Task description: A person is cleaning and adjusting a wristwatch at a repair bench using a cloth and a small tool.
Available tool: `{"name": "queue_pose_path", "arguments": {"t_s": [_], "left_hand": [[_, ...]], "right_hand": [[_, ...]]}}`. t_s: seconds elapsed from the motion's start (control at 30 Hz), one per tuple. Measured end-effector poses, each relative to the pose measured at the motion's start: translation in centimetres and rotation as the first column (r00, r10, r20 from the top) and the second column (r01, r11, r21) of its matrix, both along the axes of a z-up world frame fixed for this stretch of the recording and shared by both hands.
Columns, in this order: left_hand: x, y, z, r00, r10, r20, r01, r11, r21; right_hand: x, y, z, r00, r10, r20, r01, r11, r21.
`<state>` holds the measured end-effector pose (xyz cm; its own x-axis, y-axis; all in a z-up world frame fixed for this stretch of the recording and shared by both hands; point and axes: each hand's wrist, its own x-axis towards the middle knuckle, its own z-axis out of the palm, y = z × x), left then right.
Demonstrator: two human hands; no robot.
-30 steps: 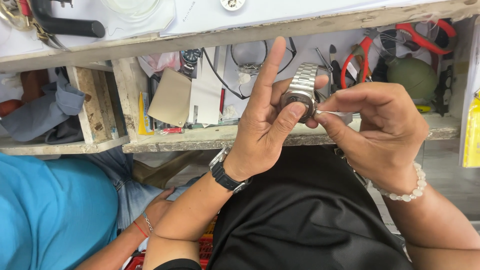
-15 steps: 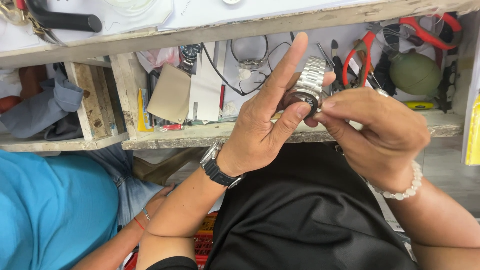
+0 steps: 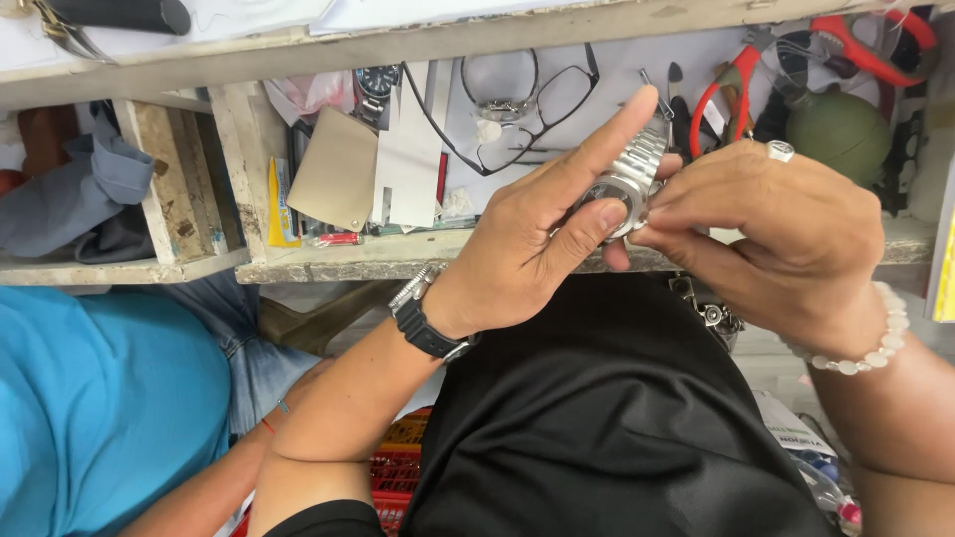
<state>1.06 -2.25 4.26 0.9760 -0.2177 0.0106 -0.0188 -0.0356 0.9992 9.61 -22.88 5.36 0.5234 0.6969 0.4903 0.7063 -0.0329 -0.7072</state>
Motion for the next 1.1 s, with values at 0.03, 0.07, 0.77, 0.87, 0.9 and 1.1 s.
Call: {"name": "queue_pose_path", "arguments": {"t_s": [0.03,0.07,0.77,0.87,0.9,1.1], "left_hand": [[-0.1,0.2,-0.1,1.000,0.000,-0.004,0.000,1.000,-0.001],[-0.1,0.4,-0.2,1.000,-0.022,-0.007,0.022,0.998,0.056],[-0.2,-0.6,1.4,0.980,-0.012,-0.201,-0.057,0.940,-0.337],[0.0,0.0,0.5,0.946,0.043,-0.322,-0.233,0.779,-0.581],[0.2,0.2,0.1,0.923,0.049,-0.381,-0.315,0.666,-0.677],[0.2,-0.5,-1.5,0.930,0.013,-0.368,-0.335,0.444,-0.831]], "right_hand": [[0.2,-0.2,-0.1,1.000,0.000,-0.004,0.000,1.000,-0.001],[0.4,-0.4,-0.2,0.999,0.020,0.048,-0.018,0.999,-0.044],[-0.1,-1.4,-2.1,0.970,-0.037,-0.242,0.053,0.997,0.059],[-1.5,-2.0,-2.9,0.941,-0.160,-0.298,0.178,0.984,0.032],[-1.9,-2.1,-3.4,0.907,-0.266,-0.327,0.282,0.959,0.002],[-2.8,0.1,-2.0,0.927,-0.348,-0.142,0.354,0.935,0.022]]}}
